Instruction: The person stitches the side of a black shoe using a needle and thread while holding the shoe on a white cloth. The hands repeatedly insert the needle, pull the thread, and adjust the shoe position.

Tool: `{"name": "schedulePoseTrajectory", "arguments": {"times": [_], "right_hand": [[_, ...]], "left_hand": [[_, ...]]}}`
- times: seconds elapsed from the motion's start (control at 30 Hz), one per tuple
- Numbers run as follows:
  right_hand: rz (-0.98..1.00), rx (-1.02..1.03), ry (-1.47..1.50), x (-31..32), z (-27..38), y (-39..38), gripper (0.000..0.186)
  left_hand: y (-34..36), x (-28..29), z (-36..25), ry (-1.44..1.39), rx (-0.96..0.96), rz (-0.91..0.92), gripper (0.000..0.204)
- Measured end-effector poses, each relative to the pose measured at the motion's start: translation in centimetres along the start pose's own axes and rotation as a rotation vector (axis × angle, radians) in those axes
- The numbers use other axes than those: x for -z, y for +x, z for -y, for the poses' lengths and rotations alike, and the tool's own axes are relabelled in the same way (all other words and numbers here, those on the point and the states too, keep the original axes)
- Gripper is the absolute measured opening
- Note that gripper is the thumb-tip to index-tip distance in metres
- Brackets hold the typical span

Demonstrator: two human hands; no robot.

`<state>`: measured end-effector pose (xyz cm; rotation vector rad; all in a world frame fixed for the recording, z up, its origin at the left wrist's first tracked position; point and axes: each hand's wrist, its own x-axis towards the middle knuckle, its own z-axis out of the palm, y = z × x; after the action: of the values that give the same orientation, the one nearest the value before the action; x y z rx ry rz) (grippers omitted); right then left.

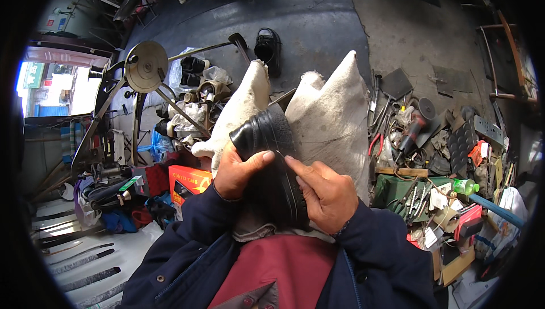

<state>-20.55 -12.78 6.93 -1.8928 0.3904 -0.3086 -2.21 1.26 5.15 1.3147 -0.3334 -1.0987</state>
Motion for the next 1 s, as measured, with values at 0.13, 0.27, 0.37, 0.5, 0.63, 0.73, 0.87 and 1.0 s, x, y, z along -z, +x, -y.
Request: {"name": "schedulePoseTrajectory", "arguments": {"times": [0.13, 0.27, 0.37, 0.5, 0.63, 0.73, 0.87, 1.0], "right_hand": [[0.030, 0.001, -0.011, 0.0, -0.6, -0.4, 0.048], [0.062, 0.006, -0.034, 0.1, -0.7, -0.5, 0.049], [0.073, 0.009, -0.038, 0.3, -0.5, -0.3, 0.049], [0.079, 0.013, -0.021, 0.3, -0.6, -0.2, 0.050], [0.041, -0.027, 0.045, -0.2, -0.5, 0.0, 0.048], [0.030, -0.076, 0.092, -0.1, 0.3, 0.7, 0.047], [0.211, -0.095, -0.040, 2.9, 1.4, 3.0, 0.045], [0.500, -0.183, -0.019, 6.1, 1.5, 6.9, 0.036]], "left_hand": [[0.0, 0.0, 0.0, 0.002, -0.002, 0.003, 0.040], [0.0, 0.2, -0.2, 0.047, 0.002, 0.021, 0.041], [0.0, 0.3, -0.2, 0.061, -0.005, 0.033, 0.042], [0.0, 0.4, -0.1, 0.060, 0.007, 0.040, 0.043], [0.0, 0.5, 0.0, 0.082, 0.013, 0.060, 0.047], [-0.1, 0.7, 0.0, 0.065, 0.017, 0.085, 0.051], [-0.1, 1.0, -0.2, -0.035, 0.070, 0.133, 0.055], [0.2, 1.7, -0.4, -0.080, 0.100, 0.230, 0.055]]}}
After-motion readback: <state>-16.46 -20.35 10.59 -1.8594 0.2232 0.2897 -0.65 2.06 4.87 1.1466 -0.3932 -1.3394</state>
